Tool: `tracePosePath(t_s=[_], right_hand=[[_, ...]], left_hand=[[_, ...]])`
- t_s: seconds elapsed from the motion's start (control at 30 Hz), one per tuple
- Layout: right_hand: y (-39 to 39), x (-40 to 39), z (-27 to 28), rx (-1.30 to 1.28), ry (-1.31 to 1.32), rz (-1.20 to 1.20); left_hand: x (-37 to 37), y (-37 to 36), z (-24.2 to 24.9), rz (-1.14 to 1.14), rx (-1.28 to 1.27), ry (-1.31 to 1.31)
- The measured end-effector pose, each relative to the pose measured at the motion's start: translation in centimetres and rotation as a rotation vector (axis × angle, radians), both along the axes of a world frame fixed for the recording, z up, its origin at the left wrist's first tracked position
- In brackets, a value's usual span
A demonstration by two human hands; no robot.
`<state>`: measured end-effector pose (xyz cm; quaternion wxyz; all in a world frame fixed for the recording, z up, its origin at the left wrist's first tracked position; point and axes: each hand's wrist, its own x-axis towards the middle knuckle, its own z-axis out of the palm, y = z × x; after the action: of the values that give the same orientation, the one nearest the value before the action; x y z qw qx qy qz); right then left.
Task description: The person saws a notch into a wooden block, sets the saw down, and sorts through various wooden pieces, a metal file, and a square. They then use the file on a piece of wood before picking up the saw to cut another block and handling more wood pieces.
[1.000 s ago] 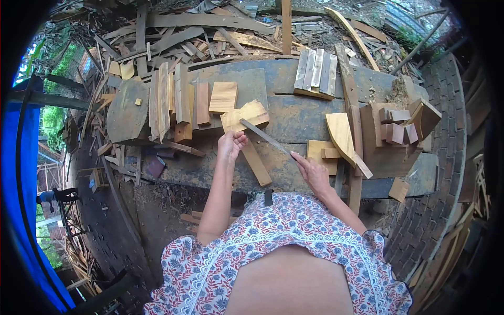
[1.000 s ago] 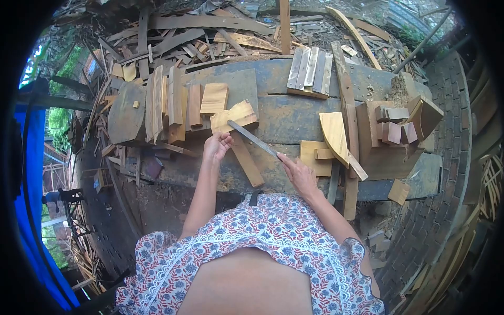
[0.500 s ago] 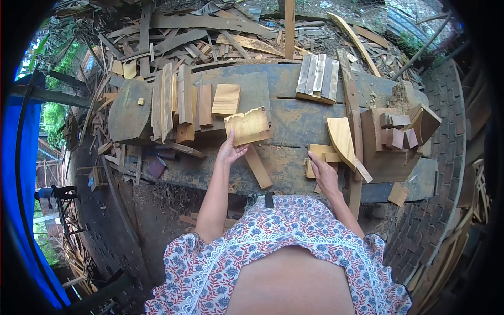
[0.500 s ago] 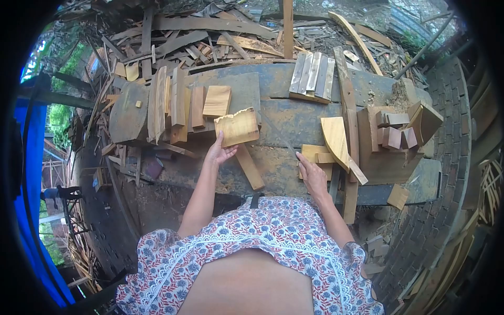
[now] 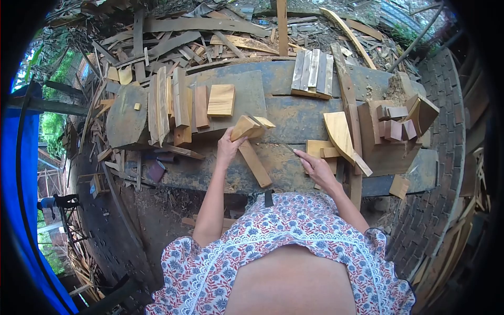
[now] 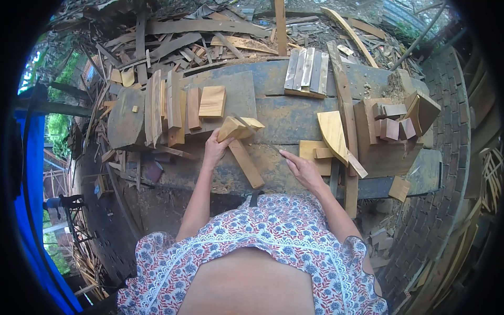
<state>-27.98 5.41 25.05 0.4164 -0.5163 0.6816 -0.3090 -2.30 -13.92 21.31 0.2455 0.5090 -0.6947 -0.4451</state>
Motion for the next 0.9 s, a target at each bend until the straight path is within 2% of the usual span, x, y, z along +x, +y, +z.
tracePosePath(t_s=[0.03, 0.1, 0.23, 0.3, 0.33, 0.4, 0.53, 0.6, 0.67, 0.77, 0.87, 0.9], right_hand=[[-0.1, -0.5, -0.6, 0.001, -0.001, -0.002], [-0.3, -1.4, -1.1, 0.291, 0.111, -0.018], [0.1, -1.5, 0.8, 0.292, 0.119, -0.018], [1.1, -1.0, -0.1, -0.103, -0.018, 0.051], [1.3, -1.3, -0.8, -0.104, -0.018, 0.045], [1.9, -1.8, -2.3, 0.178, 0.035, -0.004], [4.2, -2.8, -3.9, 0.291, 0.136, -0.094], [5.4, -2.3, -4.1, 0.232, 0.07, -0.1], [6.4, -2.1, -4.2, 0.282, 0.076, -0.105], [7.1, -1.5, -3.9, 0.249, 0.024, -0.098], [6.9, -1.0, -3.3, 0.199, 0.028, -0.122], [6.9, -1.0, -3.0, 0.181, 0.037, -0.128]], left_hand=[[0.0, 0.2, 0.0, -0.002, 0.001, -0.001], [-0.1, 0.5, 0.2, -0.024, -0.049, -0.008], [-0.2, 0.9, 0.3, -0.015, -0.047, -0.025], [-0.4, 0.9, 0.2, -0.013, -0.07, -0.019], [-0.4, 0.9, 0.2, -0.019, -0.071, -0.019], [-0.4, 1.0, 0.2, -0.006, -0.092, -0.041], [-1.1, 0.9, -1.1, -0.004, -0.078, -0.035], [-2.2, 1.1, -1.3, 0.095, 0.105, 0.336], [-5.7, 1.7, 1.6, 0.065, 0.103, 0.33], [-12.4, 2.7, 5.2, -0.181, -0.022, 0.076], [-19.2, 4.1, 4.7, -0.42, -0.201, -0.085], [-21.5, 4.5, 3.2, -0.487, -0.276, -0.027]])
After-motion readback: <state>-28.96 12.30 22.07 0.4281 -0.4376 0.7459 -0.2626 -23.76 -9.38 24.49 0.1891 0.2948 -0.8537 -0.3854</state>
